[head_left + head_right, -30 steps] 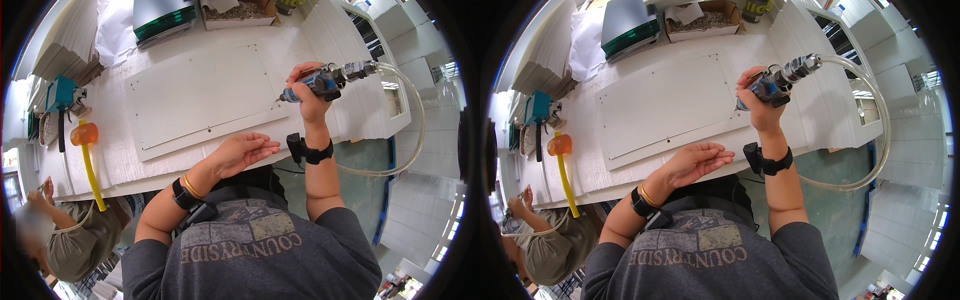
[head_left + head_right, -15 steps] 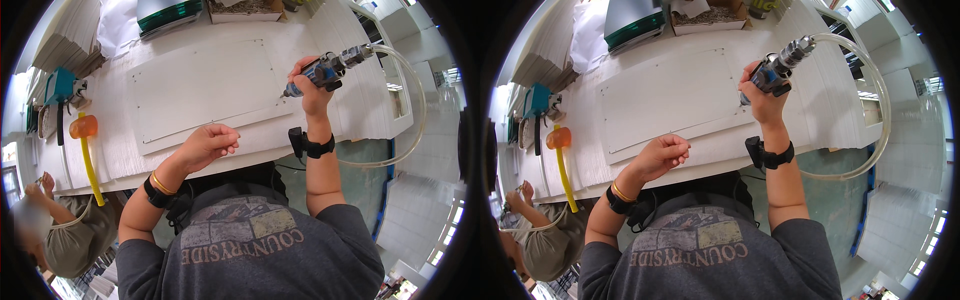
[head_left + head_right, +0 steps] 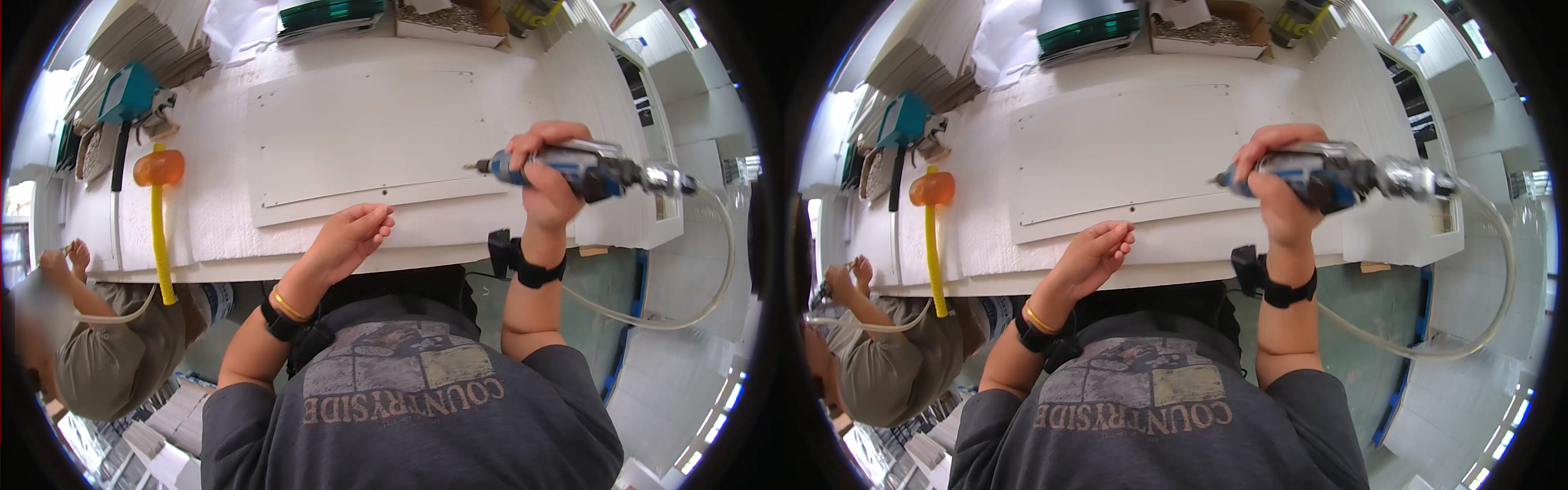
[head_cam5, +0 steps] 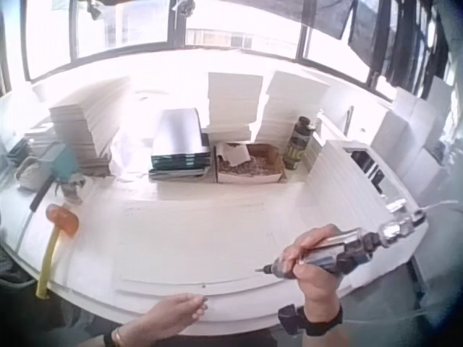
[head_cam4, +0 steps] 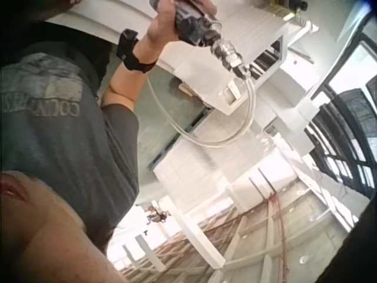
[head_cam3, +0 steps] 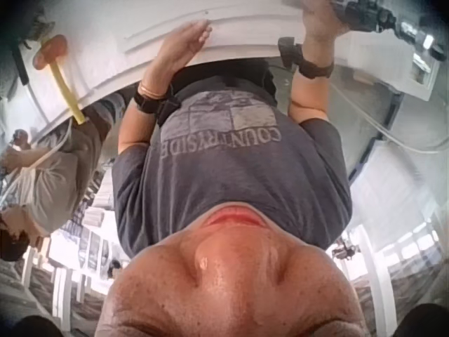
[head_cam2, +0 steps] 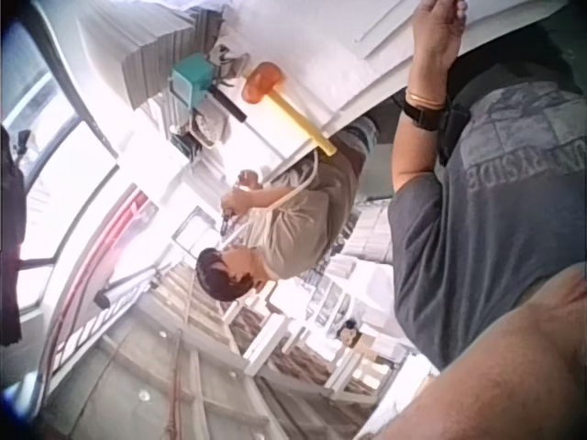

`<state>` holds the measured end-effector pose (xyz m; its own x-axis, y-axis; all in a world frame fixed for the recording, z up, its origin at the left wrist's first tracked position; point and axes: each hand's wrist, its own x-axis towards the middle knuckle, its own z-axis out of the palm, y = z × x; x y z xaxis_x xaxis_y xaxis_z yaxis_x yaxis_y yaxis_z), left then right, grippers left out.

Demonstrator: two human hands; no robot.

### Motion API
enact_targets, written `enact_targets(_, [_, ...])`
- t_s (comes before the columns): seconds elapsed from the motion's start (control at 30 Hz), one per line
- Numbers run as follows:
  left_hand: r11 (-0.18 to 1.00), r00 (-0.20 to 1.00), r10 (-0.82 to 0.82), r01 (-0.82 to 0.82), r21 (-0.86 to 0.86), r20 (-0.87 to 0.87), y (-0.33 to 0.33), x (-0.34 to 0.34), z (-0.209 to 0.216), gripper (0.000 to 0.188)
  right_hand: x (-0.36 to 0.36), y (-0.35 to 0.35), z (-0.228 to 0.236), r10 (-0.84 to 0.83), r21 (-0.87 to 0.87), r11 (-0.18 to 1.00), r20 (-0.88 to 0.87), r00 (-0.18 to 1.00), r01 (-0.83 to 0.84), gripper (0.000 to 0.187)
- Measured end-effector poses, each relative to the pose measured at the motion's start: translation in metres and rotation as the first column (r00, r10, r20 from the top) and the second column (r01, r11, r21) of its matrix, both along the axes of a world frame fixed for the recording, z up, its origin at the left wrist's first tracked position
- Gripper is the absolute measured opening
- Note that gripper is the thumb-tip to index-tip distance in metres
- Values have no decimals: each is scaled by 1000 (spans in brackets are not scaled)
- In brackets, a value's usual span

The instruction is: Assembling a mirrored cabinet door by placing a mirror into a white frame, cleaning it, and then securing a back panel with screws.

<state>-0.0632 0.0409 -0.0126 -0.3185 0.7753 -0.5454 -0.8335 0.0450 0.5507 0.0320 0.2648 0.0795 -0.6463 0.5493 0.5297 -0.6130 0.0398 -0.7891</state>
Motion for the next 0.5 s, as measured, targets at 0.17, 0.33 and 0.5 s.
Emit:
enact_targets(0.17, [990, 994, 16, -32, 139, 110, 2, -4, -5, 23, -3, -46, 7, 303, -86, 947, -80, 950, -309, 33])
enact_targets(0.33, [985, 988, 11, -36, 166, 151, -1, -3, 1, 20, -11, -63, 3, 320, -93, 940, -87, 943, -328, 32])
enact_targets(0.5, [985, 989, -12, -13, 172, 145, -4, -4, 0, 21, -13, -69, 2, 295, -88, 950, -73, 953, -301, 32])
